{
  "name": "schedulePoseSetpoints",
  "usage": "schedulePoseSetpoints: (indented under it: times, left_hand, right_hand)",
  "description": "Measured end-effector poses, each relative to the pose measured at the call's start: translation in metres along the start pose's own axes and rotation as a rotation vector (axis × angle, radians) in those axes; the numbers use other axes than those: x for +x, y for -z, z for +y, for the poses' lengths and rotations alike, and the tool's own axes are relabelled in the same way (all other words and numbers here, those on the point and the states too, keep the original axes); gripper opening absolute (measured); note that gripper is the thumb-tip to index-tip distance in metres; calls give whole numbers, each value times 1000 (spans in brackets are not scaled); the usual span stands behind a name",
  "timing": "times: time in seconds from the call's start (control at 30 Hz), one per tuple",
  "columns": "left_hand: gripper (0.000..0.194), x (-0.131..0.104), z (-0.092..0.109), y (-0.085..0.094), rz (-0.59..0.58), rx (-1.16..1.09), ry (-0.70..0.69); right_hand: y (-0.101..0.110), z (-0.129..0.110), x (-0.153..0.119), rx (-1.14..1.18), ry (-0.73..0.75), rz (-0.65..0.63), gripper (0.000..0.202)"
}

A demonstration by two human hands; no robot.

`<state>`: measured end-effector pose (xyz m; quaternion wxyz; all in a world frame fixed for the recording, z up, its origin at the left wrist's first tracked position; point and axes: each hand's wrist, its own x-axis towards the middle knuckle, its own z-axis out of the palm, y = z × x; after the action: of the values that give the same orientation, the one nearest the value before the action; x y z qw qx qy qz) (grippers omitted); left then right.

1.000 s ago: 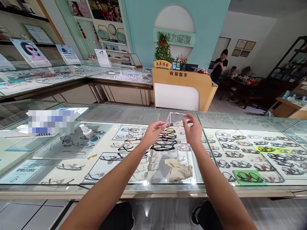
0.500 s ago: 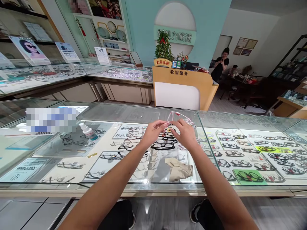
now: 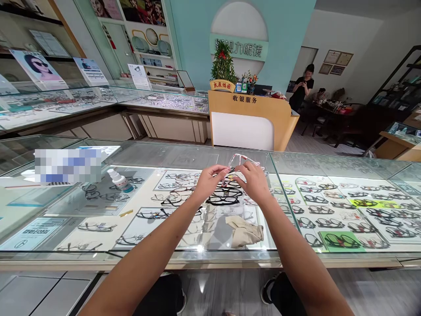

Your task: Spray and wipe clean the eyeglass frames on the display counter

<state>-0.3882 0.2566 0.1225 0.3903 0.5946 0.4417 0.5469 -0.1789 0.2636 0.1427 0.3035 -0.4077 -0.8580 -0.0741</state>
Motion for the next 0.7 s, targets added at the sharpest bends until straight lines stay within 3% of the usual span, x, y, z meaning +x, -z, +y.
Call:
schedulePoseSetpoints:
  times: [0.2,0.37,0.57,0.7]
  left_hand:
    - [44,0,1,2,7,42,-1]
    - [47,4,2,7,98,-52,-1]
    - [52,6,1,8,201,-192,31]
    - [52,4,3,5,206,-222,43]
  right_hand:
    - [3,3,-1,3,-4,2,19]
    - [3,4,-2,-30,-20,15,21]
    - [3,3,-2,-33,-7,-71,25]
    - [4,-2,-3,38,-36,-93,25]
